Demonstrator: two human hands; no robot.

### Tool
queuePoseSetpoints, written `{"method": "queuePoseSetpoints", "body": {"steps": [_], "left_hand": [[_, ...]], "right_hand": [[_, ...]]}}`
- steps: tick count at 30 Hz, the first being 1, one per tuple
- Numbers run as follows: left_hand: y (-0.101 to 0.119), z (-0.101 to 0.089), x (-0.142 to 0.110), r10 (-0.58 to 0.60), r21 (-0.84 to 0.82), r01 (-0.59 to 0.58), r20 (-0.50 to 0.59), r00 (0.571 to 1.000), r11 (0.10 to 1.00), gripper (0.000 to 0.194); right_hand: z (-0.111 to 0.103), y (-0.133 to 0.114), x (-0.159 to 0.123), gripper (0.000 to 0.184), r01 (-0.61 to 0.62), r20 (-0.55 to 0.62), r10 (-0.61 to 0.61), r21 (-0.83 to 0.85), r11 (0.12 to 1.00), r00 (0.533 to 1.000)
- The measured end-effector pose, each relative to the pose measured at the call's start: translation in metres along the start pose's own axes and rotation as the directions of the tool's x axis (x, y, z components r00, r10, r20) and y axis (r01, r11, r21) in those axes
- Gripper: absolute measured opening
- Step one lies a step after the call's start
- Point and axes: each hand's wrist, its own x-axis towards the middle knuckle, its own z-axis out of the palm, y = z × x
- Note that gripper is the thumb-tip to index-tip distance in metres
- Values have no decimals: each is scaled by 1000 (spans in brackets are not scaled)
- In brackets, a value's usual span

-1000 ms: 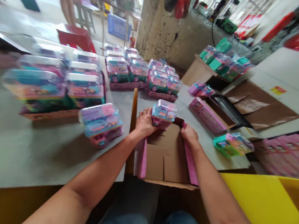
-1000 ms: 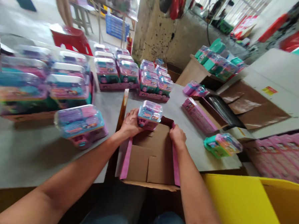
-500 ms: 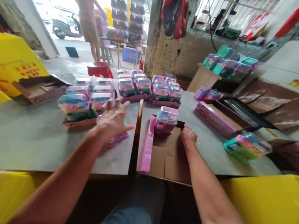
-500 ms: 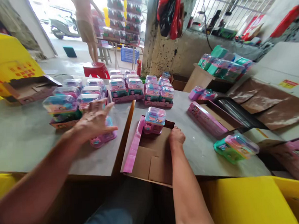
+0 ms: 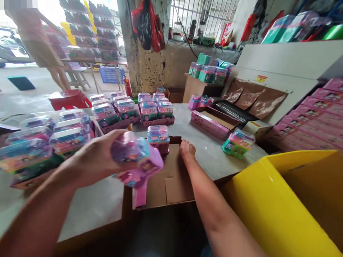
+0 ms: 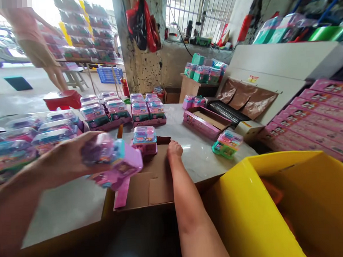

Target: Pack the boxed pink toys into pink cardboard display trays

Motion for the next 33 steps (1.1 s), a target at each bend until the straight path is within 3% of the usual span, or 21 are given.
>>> {"method": "queuePoseSetpoints", "body": {"steps": [2, 5, 8, 10, 11, 13, 15, 17, 20, 26, 30, 33], "left_hand": [[35, 24, 17, 122, -103, -115, 57, 991, 988, 83], [68, 69, 38, 198, -88, -189, 109, 974, 978, 85], [72, 100, 43, 279, -168, -248, 196, 940, 954, 88], [59, 107, 42, 302, -314, -234, 188, 935, 920, 72], [49, 109, 42, 256, -372, -187, 145, 956, 909, 60], [25, 113, 46, 23, -380, -10, 28, 999, 925, 46], [1, 121, 52, -252, -245, 236, -39, 967, 941, 46], [-16, 132, 58, -392, -38, 391, -5, 920, 919, 53], [-26, 150, 62, -422, 118, 411, 105, 900, 904, 41], [-21, 167, 59, -451, 74, 445, 90, 888, 892, 40], [-22, 170, 58, -458, 60, 455, 82, 885, 889, 38], [-21, 169, 58, -458, 51, 455, 82, 885, 889, 41]], "right_hand": [[-3, 3, 0, 36, -4, 17, 3, 13, 1000, 1000], [-7, 5, 0, 36, -6, 43, 5, 28, 1000, 999], [-12, 8, 1, 35, -11, 91, 7, 39, 999, 996], [-14, 10, 2, 34, -11, 122, 5, 47, 999, 993], [-15, 10, 3, 34, -9, 134, 2, 54, 999, 991], [-17, 12, 3, 34, -6, 147, -4, 71, 997, 989], [-17, 13, 3, 34, -10, 158, -5, 94, 996, 987], [-16, 14, 3, 34, -18, 165, -1, 117, 993, 986], [-14, 17, 4, 33, -24, 158, 0, 151, 988, 987], [-30, 23, 14, 36, 27, 49, -42, 269, 963, 998], [-46, 12, 22, 36, 103, 120, -173, 441, 892, 978], [-45, -4, 25, 21, 155, 170, -314, 600, 785, 934]]}}
